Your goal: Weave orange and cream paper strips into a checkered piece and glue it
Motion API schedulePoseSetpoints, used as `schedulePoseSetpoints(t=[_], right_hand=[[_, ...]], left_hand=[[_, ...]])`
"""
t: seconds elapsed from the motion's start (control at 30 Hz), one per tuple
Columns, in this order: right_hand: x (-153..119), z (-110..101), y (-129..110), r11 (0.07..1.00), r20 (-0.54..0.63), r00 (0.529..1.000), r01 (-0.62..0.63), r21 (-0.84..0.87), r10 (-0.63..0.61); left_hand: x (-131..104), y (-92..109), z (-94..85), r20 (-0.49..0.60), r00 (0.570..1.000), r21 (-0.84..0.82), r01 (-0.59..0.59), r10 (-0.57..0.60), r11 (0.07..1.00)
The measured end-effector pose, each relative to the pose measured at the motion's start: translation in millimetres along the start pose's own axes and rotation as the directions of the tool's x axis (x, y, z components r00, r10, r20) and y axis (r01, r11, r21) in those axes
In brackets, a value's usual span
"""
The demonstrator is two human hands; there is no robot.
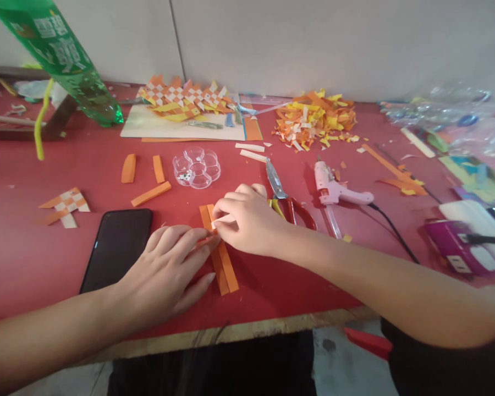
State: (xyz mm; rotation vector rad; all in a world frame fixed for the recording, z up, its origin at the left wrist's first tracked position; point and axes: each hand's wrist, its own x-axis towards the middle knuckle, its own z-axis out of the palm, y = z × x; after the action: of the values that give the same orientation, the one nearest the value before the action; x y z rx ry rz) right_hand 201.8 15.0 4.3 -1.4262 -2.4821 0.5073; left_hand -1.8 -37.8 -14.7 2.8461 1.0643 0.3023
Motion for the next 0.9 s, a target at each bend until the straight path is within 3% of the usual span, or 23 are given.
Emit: schedulePoseSetpoints(t=[0.5, 0.9], right_hand=[[-6.0, -0.1, 4.5, 0.997, 0.009, 0.997, 0.073, 0.030, -0.073], [-1.2, 3.3, 3.1, 0.995, -0.031, 1.000, 0.001, 0.099, 0.002]], left_hand=[[-1.8, 1.8, 1.4, -0.008, 0.999, 0.057, -0.031, 0.032, 0.998], [-1.1, -0.5, 1.4, -0.002, 1.000, 0.008, -0.007, 0.007, 1.000]])
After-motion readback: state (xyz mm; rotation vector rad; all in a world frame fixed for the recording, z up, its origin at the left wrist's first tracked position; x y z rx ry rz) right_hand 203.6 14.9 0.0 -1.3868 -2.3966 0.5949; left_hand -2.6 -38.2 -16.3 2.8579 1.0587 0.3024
